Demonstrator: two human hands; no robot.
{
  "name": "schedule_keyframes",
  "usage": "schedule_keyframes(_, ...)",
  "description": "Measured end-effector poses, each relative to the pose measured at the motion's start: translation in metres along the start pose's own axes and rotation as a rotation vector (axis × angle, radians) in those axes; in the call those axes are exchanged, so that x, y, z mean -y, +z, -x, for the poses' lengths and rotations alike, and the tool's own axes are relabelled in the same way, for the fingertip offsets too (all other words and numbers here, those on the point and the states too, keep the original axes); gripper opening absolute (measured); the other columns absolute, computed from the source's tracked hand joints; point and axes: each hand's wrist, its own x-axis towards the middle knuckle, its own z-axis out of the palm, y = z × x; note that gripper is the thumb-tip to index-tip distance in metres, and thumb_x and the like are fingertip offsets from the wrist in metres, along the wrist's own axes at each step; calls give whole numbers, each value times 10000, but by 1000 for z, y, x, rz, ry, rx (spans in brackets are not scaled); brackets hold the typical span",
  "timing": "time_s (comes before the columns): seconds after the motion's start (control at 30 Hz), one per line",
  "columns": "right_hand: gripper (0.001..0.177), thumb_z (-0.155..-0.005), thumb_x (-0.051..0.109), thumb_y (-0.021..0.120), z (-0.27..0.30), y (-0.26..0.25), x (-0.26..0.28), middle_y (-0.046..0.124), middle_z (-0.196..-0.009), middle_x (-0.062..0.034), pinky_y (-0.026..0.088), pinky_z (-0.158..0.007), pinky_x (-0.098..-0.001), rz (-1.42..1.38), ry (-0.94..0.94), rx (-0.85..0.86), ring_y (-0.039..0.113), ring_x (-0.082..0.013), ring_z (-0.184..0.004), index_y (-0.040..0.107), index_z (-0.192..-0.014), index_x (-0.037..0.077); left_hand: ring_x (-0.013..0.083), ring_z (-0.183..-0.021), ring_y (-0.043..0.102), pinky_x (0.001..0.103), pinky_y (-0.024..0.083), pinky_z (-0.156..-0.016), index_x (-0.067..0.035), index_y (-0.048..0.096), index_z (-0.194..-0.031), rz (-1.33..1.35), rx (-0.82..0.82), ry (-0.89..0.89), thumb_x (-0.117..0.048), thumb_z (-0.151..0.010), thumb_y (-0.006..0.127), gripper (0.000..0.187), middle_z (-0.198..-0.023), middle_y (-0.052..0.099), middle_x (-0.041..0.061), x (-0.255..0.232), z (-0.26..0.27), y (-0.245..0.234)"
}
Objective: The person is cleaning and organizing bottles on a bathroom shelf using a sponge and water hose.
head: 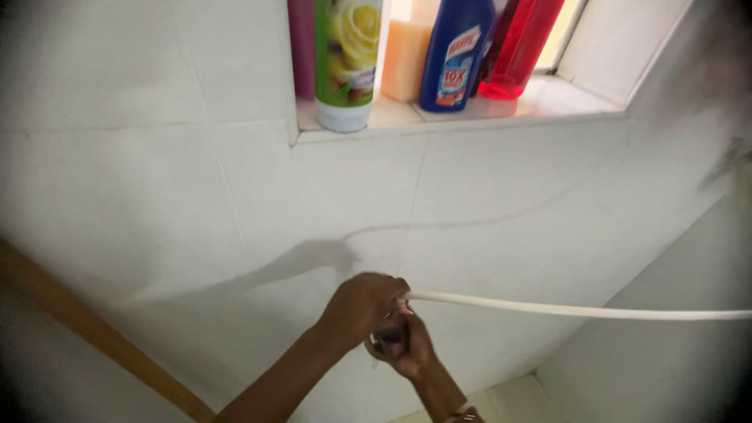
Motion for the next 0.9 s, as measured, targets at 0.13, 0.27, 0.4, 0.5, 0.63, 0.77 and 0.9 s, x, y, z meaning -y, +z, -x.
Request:
schedule_keyframes(0.13, 379, -1023, 351, 472, -30, 10, -14, 679, -1156, -103, 576, -992, -466, 118, -10, -136, 672, -225, -1095, 579, -1263, 77, 201, -744, 695, 351, 559, -646, -113, 688, -963, 106, 93, -162, -143, -893, 674, 78, -857, 724, 25, -1, 0, 9)
schedule_keyframes(0.27, 360, -1050, 334, 517, -39, -2, -5, 655, -1141, -110, 596, -1000, -447, 185, -26, -69, 657, -224, -1087, 556, -1265, 48, 191, -740, 698, 336, 557, -646, -111, 697, -971, 115, 68, -197, -144, -887, 686, 91, -849, 727, 27, -4, 0, 0)
schedule_keyframes(0.4, 285, -1038, 332, 550, -12, 17, 1, 638, -1053, -82, 586, -898, -422, 66, 36, -227, 648, -211, -995, 542, -1202, 99, 184, -742, 712, 327, 559, -671, -100, 706, -972, 187, 51, -258, -172, -915, 685, 94, -835, 740, 33, -5, 0, 2)
schedule_keyframes(0.5, 259, -1020, 320, 523, -7, 6, 0, 652, -1026, -76, 592, -823, -399, 157, -42, -282, 661, -198, -929, 540, -1179, 116, 178, -766, 736, 311, 576, -696, -98, 720, -971, 383, 80, -319, -162, -908, 671, 101, -844, 759, 25, -10, 2, 9)
schedule_keyframes(0.63, 200, -1012, 266, 537, -33, -83, 2, 605, -919, -45, 457, -532, -313, 484, -256, -285, 563, -141, -672, 533, -1133, 107, 194, -886, 737, 382, 495, -888, -109, 738, -906, 441, 61, -66, -188, -943, 693, 98, -852, 767, 24, 1, 13, 39)
schedule_keyframes(0.77, 280, -1054, 328, 532, -48, -132, 36, 523, -794, -76, 311, -390, -295, 677, -325, -430, 442, -135, -507, 603, -1078, 58, 206, -985, 706, 443, 345, -1075, -109, 752, -900, 285, 78, 135, -211, -903, 783, 106, -879, 747, 43, -2, 15, 51)
schedule_keyframes(0.9, 271, -1122, 285, 535, -39, -111, 73, 512, -886, -88, 460, -546, -299, 525, -517, -183, 536, -135, -662, 541, -1065, 21, 237, -978, 700, 392, 504, -920, -94, 738, -945, 409, 213, -92, -240, -855, 825, 192, -1047, 699, 80, 0, 8, 66)
